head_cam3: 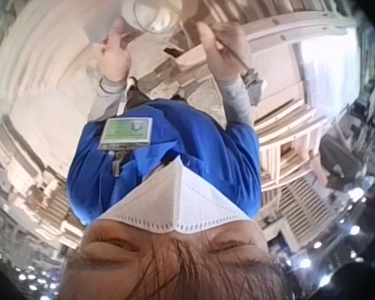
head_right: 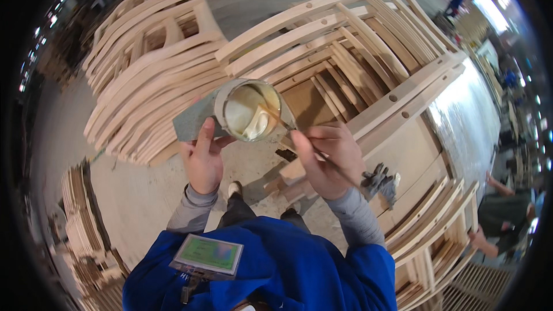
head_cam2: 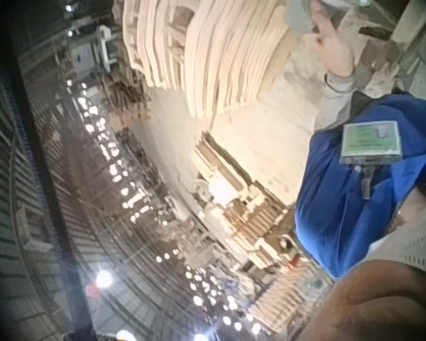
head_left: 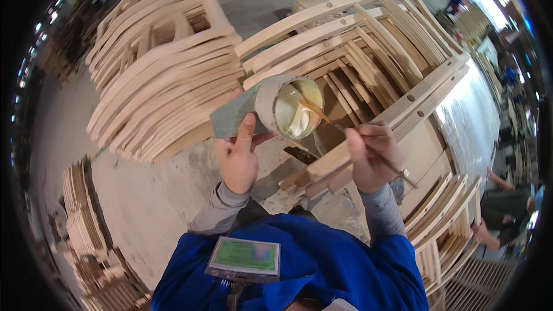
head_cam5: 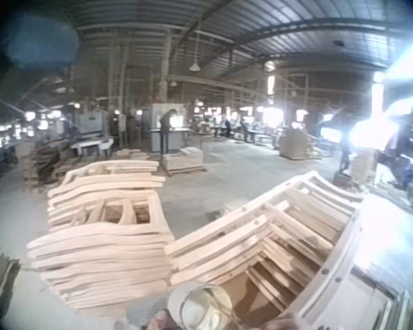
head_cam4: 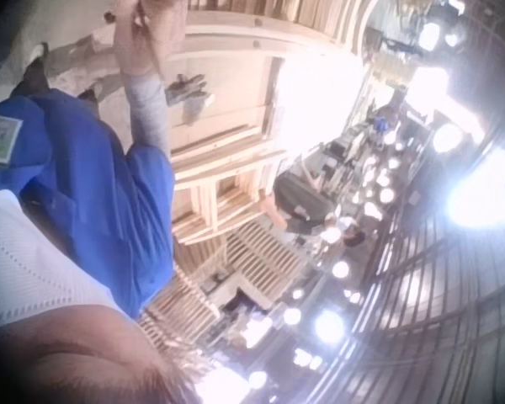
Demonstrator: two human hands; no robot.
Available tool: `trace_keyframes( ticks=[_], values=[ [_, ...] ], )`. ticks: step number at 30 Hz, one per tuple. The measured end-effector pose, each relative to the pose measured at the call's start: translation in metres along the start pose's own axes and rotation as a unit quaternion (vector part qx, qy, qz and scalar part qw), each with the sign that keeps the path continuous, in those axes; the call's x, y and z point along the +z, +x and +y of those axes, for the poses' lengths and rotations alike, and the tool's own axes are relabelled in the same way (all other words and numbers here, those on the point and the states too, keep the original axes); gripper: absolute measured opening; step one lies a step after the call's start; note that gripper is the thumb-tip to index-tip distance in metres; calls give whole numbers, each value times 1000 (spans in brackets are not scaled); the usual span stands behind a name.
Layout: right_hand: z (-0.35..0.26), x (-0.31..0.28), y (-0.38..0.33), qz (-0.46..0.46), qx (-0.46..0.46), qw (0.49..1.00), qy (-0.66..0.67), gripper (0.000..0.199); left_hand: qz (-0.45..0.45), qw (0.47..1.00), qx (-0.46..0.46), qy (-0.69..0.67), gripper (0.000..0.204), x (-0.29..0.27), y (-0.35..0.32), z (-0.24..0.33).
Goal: The person pours a liquid into a container, mixes it with a drill, and then applies the mixture to wooden chair frames using a brush.
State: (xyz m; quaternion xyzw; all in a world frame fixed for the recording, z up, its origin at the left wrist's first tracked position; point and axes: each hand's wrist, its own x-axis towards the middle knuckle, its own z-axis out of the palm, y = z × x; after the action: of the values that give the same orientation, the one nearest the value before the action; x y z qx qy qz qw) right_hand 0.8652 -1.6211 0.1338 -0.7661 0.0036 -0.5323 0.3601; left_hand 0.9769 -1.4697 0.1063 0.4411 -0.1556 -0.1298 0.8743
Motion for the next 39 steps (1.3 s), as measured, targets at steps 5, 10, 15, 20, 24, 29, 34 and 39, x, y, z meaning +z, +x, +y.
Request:
trace_keyframes(
  ticks=[5,10,15,20,24,29,34,39],
  values=[
    [-6,60,25,-116,-44,983,-138,23,-63,996,-46,37,47,-59,62,28],
    [-23,92,50,-215,86,967,-102,22,-71,993,-82,53,48,-86,107,35],
    [-17,83,83,-257,125,958,-41,24,-97,989,-102,36,47,-92,152,20],
    [15,72,103,-113,170,979,-16,20,-135,979,-153,-27,45,-75,197,-8],
    [52,78,98,121,236,955,132,14,-168,960,-217,-64,45,-53,233,-15],
    [61,90,112,138,211,963,92,12,-226,959,-161,-52,46,-33,270,-25],
    [69,106,126,96,183,978,-33,15,-257,959,-113,-28,47,-8,293,-32],
    [91,138,130,161,138,969,-126,19,-277,957,-56,-64,50,6,323,-46]
  ],
)
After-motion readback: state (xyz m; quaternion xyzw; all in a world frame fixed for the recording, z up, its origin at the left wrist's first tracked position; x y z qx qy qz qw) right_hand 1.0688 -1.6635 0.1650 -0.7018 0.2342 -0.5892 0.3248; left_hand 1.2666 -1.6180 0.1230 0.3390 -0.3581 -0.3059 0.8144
